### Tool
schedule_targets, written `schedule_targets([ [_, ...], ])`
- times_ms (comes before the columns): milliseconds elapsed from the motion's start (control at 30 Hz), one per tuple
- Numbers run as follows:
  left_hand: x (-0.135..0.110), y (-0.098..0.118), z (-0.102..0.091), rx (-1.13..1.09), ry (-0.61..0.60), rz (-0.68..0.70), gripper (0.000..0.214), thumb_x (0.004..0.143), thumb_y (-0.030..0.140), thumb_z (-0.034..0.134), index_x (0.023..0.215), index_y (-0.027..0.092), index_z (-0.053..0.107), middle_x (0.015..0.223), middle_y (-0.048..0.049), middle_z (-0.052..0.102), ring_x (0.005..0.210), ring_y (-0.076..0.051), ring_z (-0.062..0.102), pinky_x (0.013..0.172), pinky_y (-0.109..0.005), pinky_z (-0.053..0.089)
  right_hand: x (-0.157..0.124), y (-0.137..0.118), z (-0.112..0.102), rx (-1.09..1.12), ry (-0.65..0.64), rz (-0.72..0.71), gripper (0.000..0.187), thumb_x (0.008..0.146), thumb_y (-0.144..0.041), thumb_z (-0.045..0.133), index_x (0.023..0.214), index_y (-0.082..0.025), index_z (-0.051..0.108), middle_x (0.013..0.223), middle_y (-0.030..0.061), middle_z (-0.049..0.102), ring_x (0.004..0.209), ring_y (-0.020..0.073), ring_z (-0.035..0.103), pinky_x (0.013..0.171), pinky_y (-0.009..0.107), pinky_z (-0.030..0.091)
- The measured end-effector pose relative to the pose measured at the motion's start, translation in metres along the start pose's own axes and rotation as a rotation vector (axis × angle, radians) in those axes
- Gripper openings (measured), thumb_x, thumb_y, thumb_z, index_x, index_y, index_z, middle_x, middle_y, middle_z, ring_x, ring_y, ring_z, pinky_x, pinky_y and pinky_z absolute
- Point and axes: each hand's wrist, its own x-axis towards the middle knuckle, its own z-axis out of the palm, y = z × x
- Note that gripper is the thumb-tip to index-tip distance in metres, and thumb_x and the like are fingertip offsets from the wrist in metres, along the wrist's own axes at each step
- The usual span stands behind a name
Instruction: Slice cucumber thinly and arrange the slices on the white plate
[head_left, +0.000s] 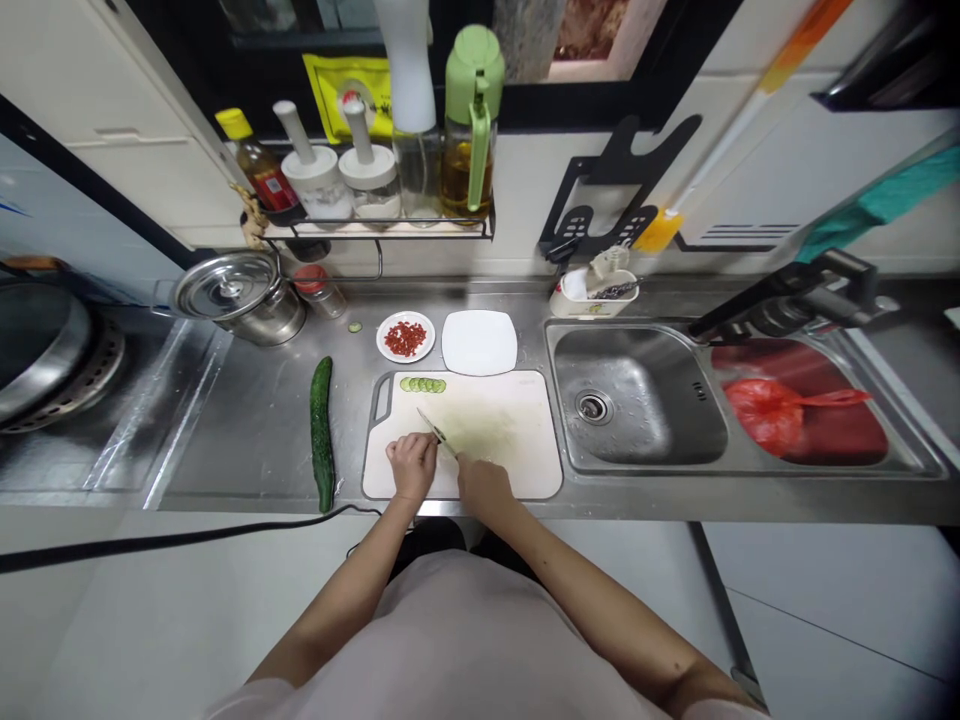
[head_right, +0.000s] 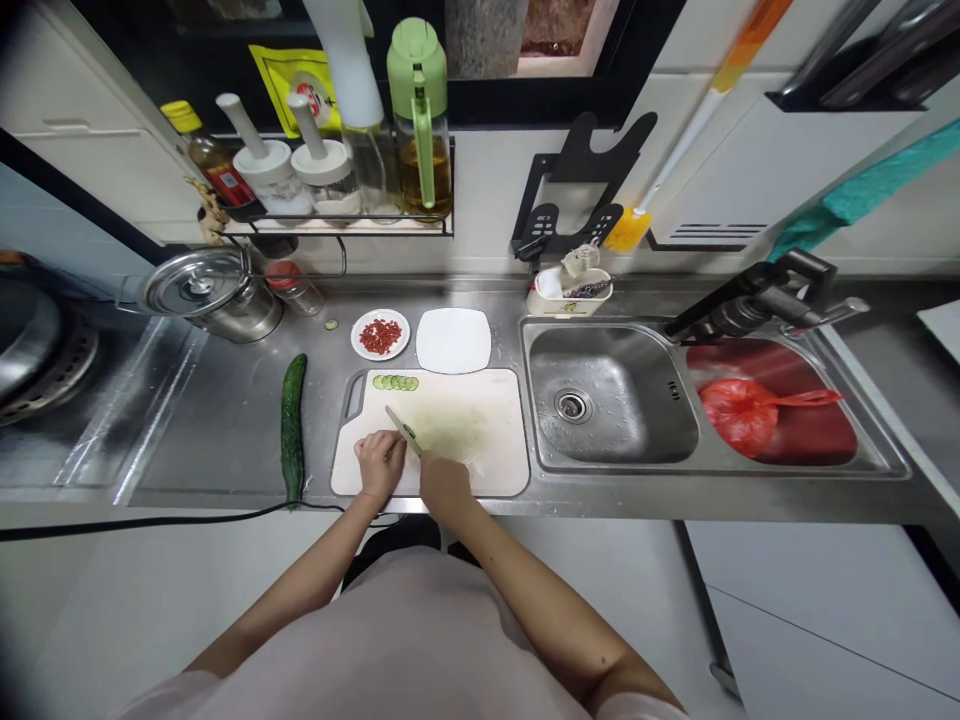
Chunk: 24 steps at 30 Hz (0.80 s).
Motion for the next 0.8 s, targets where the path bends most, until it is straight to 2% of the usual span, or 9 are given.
schedule_targets([
  [800, 0.0, -0.001, 0.001, 0.0, -0.005, -0.036, 0.015, 0.091, 0.027, 0.056, 0.086, 0.025, 0.069, 0.086, -0.004, 0.07, 0.088, -0.021, 0.055, 0.082, -0.037, 0.029, 0.012, 0.0, -0.004, -0.004, -0.001, -0.017, 0.03, 0.093, -0.013, 0.035, 0.112, -0.013, 0.059, 0.093, 0.0163, 0.071, 0.094, 0.0251, 0.07, 0.075, 0.033, 0.051],
])
